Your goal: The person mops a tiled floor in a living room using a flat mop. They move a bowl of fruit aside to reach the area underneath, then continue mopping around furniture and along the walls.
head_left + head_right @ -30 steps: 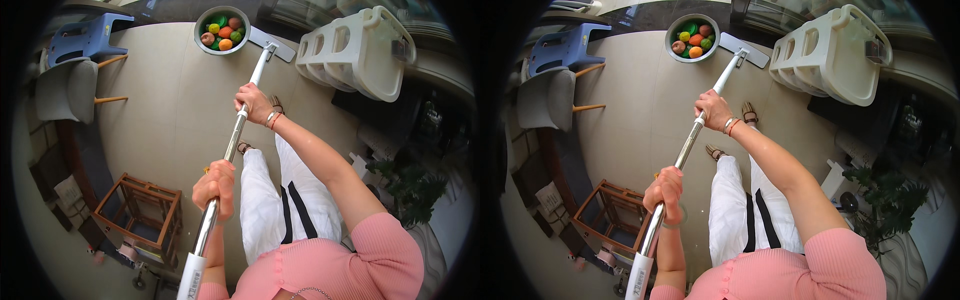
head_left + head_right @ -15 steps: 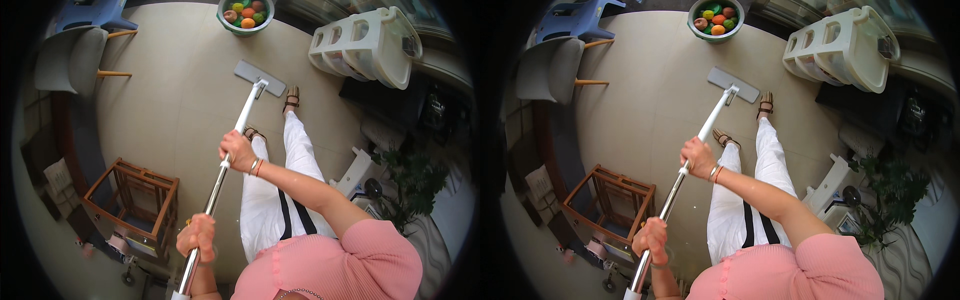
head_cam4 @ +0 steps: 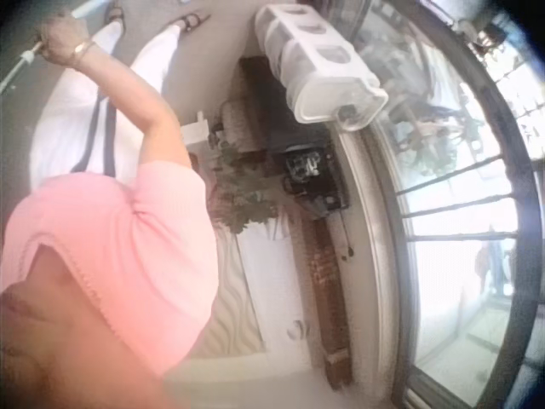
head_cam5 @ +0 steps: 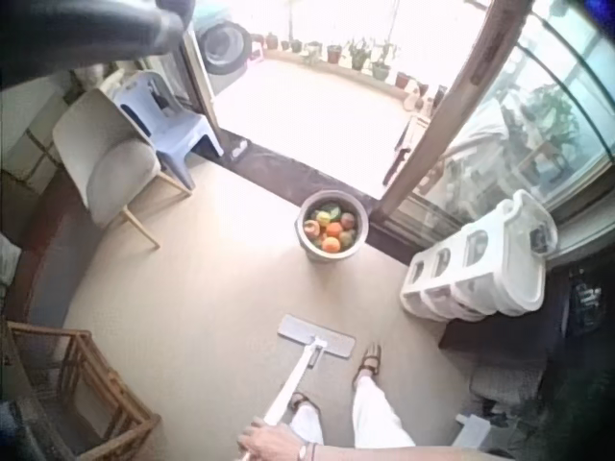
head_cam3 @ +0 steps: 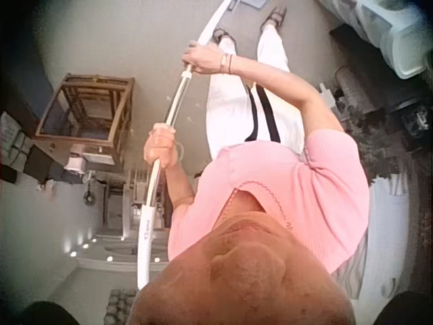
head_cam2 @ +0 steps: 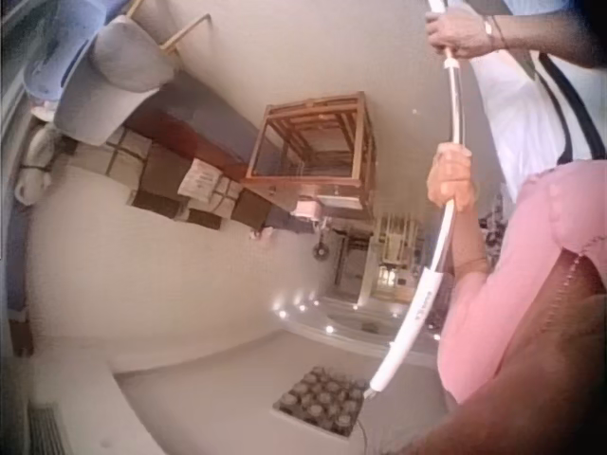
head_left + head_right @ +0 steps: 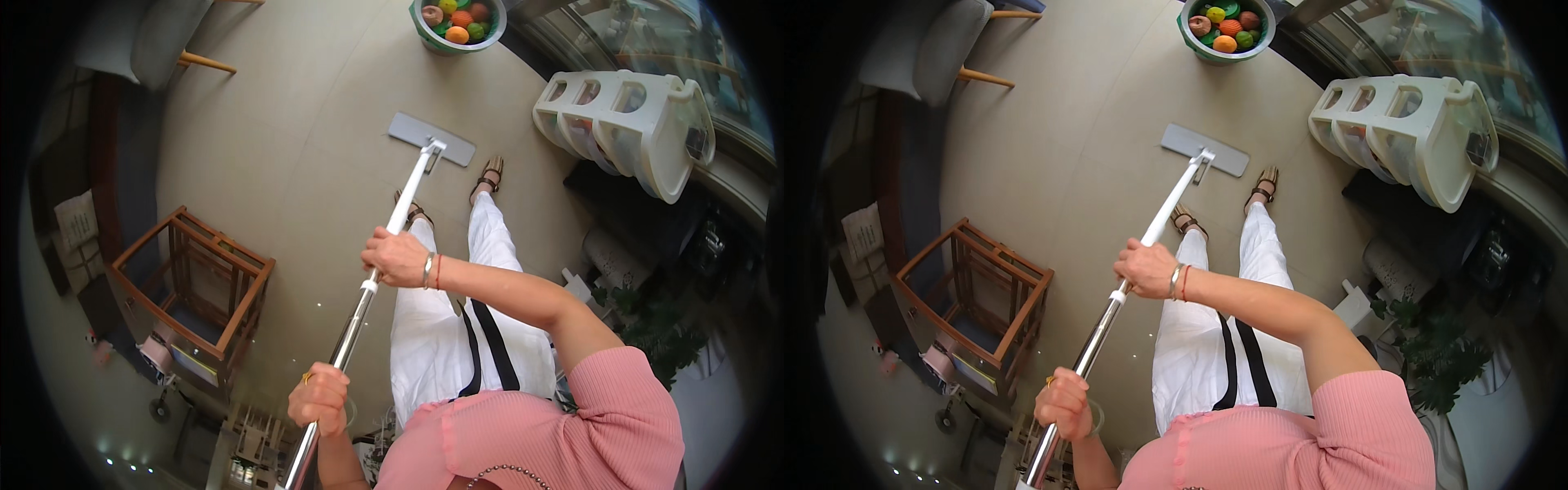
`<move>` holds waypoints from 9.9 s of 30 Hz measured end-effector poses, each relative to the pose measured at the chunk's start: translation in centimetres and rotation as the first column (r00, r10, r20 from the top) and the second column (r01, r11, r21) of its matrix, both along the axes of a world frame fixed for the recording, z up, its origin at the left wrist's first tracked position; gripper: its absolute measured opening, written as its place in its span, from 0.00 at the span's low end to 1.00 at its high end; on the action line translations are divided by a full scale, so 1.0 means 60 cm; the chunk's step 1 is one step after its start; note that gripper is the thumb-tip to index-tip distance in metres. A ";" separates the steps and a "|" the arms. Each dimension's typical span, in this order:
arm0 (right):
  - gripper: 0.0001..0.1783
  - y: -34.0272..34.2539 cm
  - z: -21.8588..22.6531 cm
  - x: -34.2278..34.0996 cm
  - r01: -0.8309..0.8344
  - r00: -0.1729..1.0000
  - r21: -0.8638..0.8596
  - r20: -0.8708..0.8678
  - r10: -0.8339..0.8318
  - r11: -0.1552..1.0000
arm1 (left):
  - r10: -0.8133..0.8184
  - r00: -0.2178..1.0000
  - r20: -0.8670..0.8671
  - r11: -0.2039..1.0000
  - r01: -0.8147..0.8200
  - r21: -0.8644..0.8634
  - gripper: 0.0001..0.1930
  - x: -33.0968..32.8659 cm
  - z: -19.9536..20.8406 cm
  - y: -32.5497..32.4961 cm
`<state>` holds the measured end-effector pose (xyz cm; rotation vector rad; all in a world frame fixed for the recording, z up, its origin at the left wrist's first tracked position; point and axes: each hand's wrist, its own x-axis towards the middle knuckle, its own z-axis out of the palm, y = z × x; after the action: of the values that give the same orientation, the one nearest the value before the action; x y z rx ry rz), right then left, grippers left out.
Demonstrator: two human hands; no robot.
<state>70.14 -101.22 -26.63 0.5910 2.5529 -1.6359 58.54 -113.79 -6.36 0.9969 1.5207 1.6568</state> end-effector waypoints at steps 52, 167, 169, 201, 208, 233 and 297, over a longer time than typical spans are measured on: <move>0.38 0.711 -0.527 0.249 0.922 0.240 -0.384 0.645 -0.725 -0.037 | -0.339 0.226 0.913 0.298 0.946 -0.124 0.26 -0.004 -0.259 0.703; 0.04 0.116 -0.016 -0.209 -0.437 0.899 0.064 0.071 0.433 0.897 | 0.637 0.771 -0.021 0.768 -0.637 -0.063 0.16 -0.009 0.131 0.039; 0.05 0.049 0.009 -0.213 -0.511 0.858 -0.017 0.045 0.511 0.859 | 0.662 0.748 -0.045 0.742 -0.662 -0.102 0.16 0.003 0.164 -0.008; 0.04 0.854 -0.253 -0.324 -0.343 0.935 0.525 0.273 0.228 0.779 | 0.448 0.877 0.175 0.830 -0.480 0.284 0.17 -0.164 -0.279 0.578; 0.05 0.527 -0.208 -0.359 -0.403 0.910 0.429 0.097 0.402 0.808 | 0.659 0.737 0.153 0.741 -0.670 0.039 0.15 -0.137 -0.157 0.283; 0.01 0.274 -0.070 -0.334 -0.455 0.891 0.280 0.126 0.437 0.846 | 0.733 0.676 0.073 0.664 -0.735 0.137 0.19 -0.110 -0.026 0.101; 0.04 0.586 -0.250 -0.923 -0.229 0.833 0.280 -0.439 0.336 0.932 | 0.708 0.672 -0.218 0.704 -0.646 0.296 0.15 -0.502 -0.180 0.485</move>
<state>14.74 -66.04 -41.65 -0.2363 2.9955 -1.5607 28.39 -84.70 -17.16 0.8655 2.1718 2.2827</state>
